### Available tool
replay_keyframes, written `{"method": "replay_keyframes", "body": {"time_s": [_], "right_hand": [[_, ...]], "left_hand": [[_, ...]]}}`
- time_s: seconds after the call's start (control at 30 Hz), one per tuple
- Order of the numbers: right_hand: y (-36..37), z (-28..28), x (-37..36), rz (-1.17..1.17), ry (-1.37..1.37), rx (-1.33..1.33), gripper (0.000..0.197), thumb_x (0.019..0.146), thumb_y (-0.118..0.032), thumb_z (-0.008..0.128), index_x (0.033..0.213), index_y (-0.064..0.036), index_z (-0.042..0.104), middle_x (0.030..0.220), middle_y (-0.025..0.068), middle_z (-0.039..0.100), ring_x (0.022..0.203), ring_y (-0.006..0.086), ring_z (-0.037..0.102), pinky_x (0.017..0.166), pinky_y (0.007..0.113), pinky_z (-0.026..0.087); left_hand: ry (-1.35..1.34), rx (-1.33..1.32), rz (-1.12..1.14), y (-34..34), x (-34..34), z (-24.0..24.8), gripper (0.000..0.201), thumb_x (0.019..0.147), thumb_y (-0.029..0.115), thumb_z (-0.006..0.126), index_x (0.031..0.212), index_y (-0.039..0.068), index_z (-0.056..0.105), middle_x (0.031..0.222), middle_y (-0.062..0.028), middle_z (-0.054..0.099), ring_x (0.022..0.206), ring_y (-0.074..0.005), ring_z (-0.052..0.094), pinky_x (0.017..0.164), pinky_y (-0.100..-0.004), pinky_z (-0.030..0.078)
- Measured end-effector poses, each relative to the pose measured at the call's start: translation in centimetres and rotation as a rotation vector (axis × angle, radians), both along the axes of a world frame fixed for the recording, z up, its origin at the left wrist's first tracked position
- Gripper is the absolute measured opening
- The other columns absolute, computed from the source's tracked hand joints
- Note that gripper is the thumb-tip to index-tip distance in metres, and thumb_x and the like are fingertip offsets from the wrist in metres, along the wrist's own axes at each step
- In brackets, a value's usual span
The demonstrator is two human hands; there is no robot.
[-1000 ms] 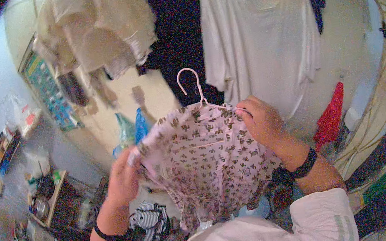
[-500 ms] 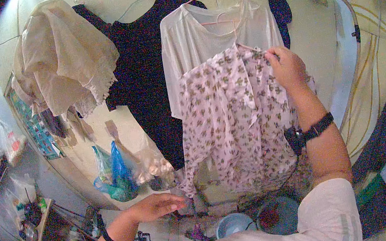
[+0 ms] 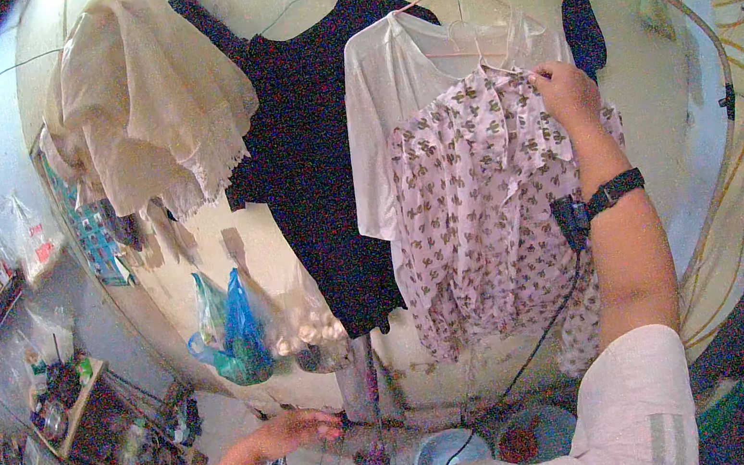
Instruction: The person washes a patterned garment and a black garment by hand in a basin, wrings them out, and hangs them on hangers to dry. They then begin washing a checkered item in the basin.
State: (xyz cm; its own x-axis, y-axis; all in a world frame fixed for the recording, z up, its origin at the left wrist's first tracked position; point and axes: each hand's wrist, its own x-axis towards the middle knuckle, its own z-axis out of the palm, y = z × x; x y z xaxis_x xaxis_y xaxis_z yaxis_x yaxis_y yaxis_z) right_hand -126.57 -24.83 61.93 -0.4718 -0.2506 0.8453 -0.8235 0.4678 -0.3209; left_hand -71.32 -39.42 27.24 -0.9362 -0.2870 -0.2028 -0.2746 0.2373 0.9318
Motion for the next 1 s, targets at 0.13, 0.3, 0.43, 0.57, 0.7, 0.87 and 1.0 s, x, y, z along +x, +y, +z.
{"method": "replay_keyframes", "body": {"time_s": [0.13, 0.3, 0.43, 0.57, 0.7, 0.87, 1.0], "right_hand": [[-0.3, -0.3, -1.9, 0.061, 0.116, -0.083, 0.029, 0.082, -0.038, 0.067, 0.099, -0.0159, 0.073, 0.096, 0.0083, 0.072, 0.091, 0.0279, 0.066, 0.090, 0.041, 0.041], [0.2, 0.7, -4.8, 0.121, 0.360, -0.135, 0.023, 0.081, -0.029, 0.071, 0.093, -0.0090, 0.073, 0.087, 0.0077, 0.071, 0.084, 0.0242, 0.065, 0.089, 0.036, 0.041], [2.6, 1.9, -5.5, 0.713, -0.074, -0.057, 0.017, 0.078, -0.013, 0.072, 0.090, -0.0002, 0.070, 0.083, 0.0019, 0.067, 0.079, 0.0102, 0.060, 0.075, 0.025, 0.047], [3.1, 1.9, -6.5, 0.659, 0.055, -0.191, 0.019, 0.080, -0.015, 0.072, 0.092, -0.0010, 0.071, 0.085, 0.0051, 0.069, 0.077, 0.0133, 0.062, 0.075, 0.027, 0.048], [1.8, 2.1, -9.5, 0.418, 0.044, -0.226, 0.022, 0.084, -0.019, 0.070, 0.098, -0.0018, 0.070, 0.086, 0.0016, 0.069, 0.076, 0.0111, 0.061, 0.070, 0.028, 0.048], [0.1, 1.5, -5.6, -0.048, -0.028, -0.055, 0.025, 0.083, -0.034, 0.067, 0.101, -0.0177, 0.072, 0.095, 0.0083, 0.071, 0.089, 0.0286, 0.067, 0.078, 0.039, 0.051], [0.9, 0.8, -4.2, -0.061, -0.075, -0.023, 0.025, 0.083, -0.035, 0.066, 0.099, -0.0167, 0.072, 0.098, 0.0076, 0.071, 0.092, 0.0272, 0.067, 0.079, 0.039, 0.051]], "left_hand": [[0.054, 0.136, 0.079, -1.1, 1.7, -1.5, 0.036, 0.098, 0.022, 0.055, 0.127, 0.000, 0.053, 0.117, -0.0117, 0.064, 0.113, -0.0205, 0.058, 0.100, -0.0357, 0.045], [0.031, 0.203, 0.213, -1.9, 3.3, -1.0, 0.034, 0.098, 0.016, 0.054, 0.128, 0.000, 0.054, 0.114, -0.0124, 0.065, 0.107, -0.0198, 0.060, 0.096, -0.0341, 0.046], [0.035, 0.312, 0.300, -1.7, 4.8, -1.3, 0.036, 0.098, 0.019, 0.055, 0.129, 0.002, 0.054, 0.114, -0.0121, 0.065, 0.106, -0.0203, 0.060, 0.095, -0.0363, 0.048], [0.031, 0.337, 0.290, -2.6, 5.2, -2.6, 0.037, 0.098, 0.022, 0.055, 0.130, 0.003, 0.053, 0.114, -0.0116, 0.065, 0.106, -0.0204, 0.060, 0.095, -0.0368, 0.048], [0.026, 0.351, 0.315, -3.3, 4.6, -3.2, 0.037, 0.098, 0.025, 0.055, 0.130, 0.004, 0.053, 0.115, -0.0102, 0.064, 0.106, -0.0195, 0.060, 0.095, -0.0356, 0.048], [-0.022, 0.339, 0.344, -3.3, 3.4, -2.8, 0.038, 0.098, 0.027, 0.055, 0.129, 0.005, 0.054, 0.115, -0.0090, 0.064, 0.106, -0.0183, 0.060, 0.093, -0.0345, 0.048], [0.116, 0.291, 0.279, -2.6, 1.5, -1.8, 0.040, 0.097, 0.029, 0.057, 0.127, 0.003, 0.054, 0.113, -0.0093, 0.065, 0.102, -0.0180, 0.061, 0.091, -0.0324, 0.049]]}}
